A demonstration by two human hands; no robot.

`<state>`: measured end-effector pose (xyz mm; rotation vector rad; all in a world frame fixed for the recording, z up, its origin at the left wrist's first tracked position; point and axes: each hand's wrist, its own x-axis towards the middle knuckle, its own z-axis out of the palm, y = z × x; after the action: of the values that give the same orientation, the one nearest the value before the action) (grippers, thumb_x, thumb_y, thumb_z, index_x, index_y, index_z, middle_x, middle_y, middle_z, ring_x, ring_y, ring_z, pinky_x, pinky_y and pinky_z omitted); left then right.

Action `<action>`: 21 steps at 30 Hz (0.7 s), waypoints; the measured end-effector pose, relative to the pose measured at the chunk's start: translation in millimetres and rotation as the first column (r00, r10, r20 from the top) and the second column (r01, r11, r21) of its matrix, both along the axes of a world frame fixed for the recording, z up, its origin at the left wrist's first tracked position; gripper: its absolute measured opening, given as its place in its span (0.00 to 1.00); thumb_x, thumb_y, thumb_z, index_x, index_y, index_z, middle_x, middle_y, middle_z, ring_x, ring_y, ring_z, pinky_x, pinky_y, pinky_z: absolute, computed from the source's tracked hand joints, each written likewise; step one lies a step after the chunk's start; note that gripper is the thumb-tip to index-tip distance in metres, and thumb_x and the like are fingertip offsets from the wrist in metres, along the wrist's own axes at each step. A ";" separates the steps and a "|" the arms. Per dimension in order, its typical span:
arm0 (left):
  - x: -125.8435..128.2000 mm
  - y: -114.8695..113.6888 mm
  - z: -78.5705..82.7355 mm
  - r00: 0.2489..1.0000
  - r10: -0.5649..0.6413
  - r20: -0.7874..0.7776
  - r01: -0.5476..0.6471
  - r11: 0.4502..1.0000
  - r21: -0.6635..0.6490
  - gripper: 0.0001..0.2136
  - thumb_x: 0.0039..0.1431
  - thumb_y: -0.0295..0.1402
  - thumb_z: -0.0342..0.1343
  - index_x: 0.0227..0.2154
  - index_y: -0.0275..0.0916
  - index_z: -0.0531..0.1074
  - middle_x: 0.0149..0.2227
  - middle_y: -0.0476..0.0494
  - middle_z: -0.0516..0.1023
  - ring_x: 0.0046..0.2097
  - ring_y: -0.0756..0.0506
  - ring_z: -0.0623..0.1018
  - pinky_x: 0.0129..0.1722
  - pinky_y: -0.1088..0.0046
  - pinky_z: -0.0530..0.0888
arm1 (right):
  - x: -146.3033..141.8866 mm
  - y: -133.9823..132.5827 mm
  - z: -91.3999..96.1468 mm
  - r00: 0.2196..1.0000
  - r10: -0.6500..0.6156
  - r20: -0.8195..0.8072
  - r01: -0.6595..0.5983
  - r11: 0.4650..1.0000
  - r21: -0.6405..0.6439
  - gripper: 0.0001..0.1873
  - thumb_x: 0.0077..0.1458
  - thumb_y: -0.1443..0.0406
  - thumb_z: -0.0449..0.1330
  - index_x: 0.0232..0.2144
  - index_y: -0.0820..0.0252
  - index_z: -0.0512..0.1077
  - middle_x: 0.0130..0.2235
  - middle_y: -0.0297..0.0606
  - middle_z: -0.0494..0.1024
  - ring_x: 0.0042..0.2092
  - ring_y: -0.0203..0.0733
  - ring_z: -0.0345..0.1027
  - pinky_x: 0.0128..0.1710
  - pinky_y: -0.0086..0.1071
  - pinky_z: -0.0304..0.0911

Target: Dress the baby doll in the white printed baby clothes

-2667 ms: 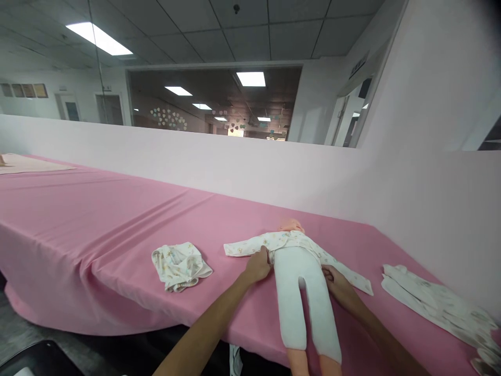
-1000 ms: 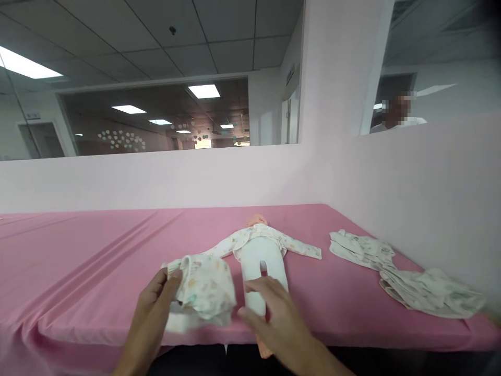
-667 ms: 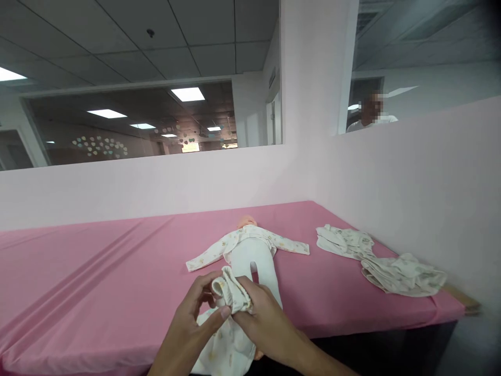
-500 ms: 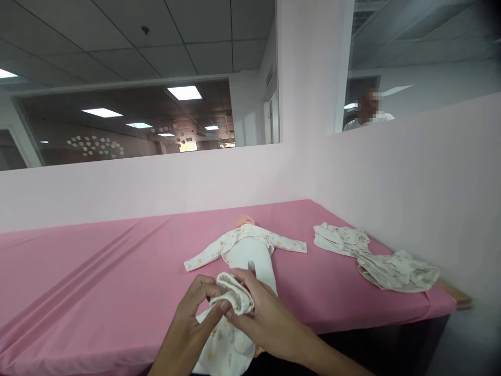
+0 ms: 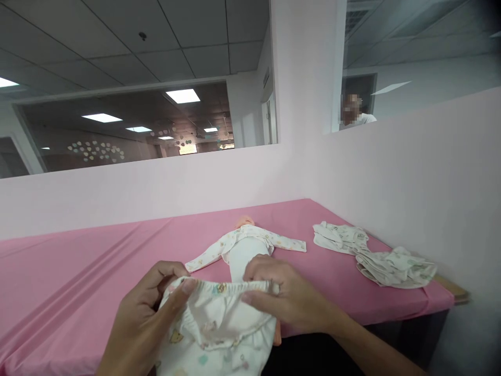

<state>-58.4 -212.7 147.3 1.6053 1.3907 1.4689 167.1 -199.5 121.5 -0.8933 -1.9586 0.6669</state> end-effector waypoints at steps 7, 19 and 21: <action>27.9 7.4 25.3 0.985 -0.068 -0.158 0.083 0.992 0.095 0.17 0.51 0.51 0.58 0.30 0.41 0.68 0.20 0.54 0.67 0.20 0.53 0.64 0.18 0.80 0.61 | -12.7 -23.8 13.5 0.992 -0.119 -0.051 0.128 0.967 0.222 0.08 0.58 0.61 0.58 0.41 0.53 0.71 0.42 0.36 0.75 0.46 0.43 0.66 0.47 0.38 0.61; 51.6 28.9 21.2 0.891 -0.231 -0.391 0.264 0.964 0.031 0.13 0.59 0.46 0.52 0.31 0.41 0.70 0.20 0.56 0.62 0.22 0.53 0.60 0.21 0.79 0.59 | -19.1 5.4 -1.9 0.804 0.147 -0.576 -0.523 0.636 -0.568 0.13 0.53 0.58 0.61 0.29 0.64 0.67 0.25 0.33 0.71 0.24 0.30 0.66 0.23 0.24 0.60; 56.5 26.2 19.8 0.875 -0.256 -0.412 0.293 0.956 0.028 0.13 0.62 0.44 0.50 0.31 0.41 0.70 0.24 0.53 0.69 0.26 0.52 0.65 0.25 0.78 0.64 | -23.3 10.8 -13.7 0.749 0.138 -0.648 -0.590 0.584 -0.557 0.13 0.52 0.59 0.61 0.32 0.65 0.68 0.24 0.35 0.73 0.24 0.34 0.69 0.24 0.26 0.64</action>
<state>-1.9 -186.6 167.1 2.1575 1.2462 1.0821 143.8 -188.6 107.8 -0.5883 -1.3052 1.8728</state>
